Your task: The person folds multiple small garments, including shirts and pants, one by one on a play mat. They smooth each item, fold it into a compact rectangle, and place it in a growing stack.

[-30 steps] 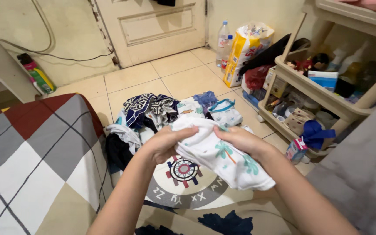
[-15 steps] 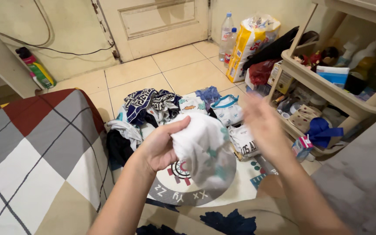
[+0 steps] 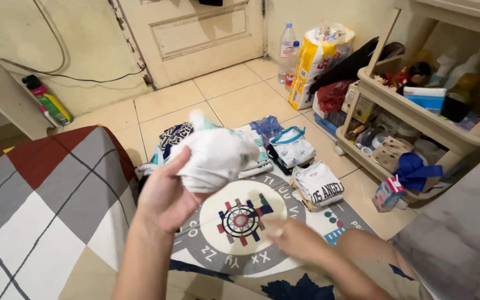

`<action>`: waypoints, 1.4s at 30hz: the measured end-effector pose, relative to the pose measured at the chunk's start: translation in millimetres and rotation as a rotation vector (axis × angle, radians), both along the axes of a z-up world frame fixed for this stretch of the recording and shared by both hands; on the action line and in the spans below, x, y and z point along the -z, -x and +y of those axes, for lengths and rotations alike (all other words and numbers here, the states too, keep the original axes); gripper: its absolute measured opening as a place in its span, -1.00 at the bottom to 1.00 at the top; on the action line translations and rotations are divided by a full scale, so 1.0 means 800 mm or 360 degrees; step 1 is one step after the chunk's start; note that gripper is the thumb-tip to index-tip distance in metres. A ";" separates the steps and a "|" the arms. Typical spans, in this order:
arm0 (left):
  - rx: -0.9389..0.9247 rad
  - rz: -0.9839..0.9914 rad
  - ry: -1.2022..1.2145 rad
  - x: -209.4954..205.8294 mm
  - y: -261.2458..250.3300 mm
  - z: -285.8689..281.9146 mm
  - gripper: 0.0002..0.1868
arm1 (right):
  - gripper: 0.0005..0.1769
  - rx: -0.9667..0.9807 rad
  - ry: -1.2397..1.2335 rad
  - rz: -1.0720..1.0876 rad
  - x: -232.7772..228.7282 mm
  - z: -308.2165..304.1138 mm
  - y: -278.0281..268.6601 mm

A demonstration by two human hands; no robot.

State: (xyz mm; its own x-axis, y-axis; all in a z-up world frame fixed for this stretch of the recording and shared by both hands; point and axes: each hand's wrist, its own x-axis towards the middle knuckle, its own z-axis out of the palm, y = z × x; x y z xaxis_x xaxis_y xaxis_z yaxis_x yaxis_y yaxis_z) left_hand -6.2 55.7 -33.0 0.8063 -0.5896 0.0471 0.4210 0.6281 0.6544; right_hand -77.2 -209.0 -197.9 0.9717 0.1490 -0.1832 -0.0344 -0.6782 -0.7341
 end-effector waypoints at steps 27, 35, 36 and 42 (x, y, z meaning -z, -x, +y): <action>0.0523 0.0279 0.0688 0.056 0.144 -0.052 -0.19 | -0.56 0.0512 -0.1531 -0.0265 -0.115 -0.058 0.097; 0.0378 0.0329 0.0913 0.069 0.149 -0.054 -0.21 | -0.86 0.0481 -0.0529 -0.1831 -0.155 -0.035 0.152; 0.0333 0.0349 0.0951 0.073 0.148 -0.057 -0.22 | -0.77 0.0407 -0.0453 -0.1846 -0.157 -0.034 0.152; 0.0224 0.0514 0.1083 0.081 0.142 -0.075 -0.24 | -0.43 0.0410 0.0006 -0.1752 -0.160 -0.015 0.134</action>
State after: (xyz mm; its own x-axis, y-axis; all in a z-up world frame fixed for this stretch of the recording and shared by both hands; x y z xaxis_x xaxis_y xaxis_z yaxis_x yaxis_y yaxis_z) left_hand -119.8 -4.7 -97.6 0.7613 -0.6131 0.2110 0.6315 0.7749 -0.0266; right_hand -184.7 -220.8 -70.0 0.6066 -0.0776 0.7912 0.4905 -0.7466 -0.4494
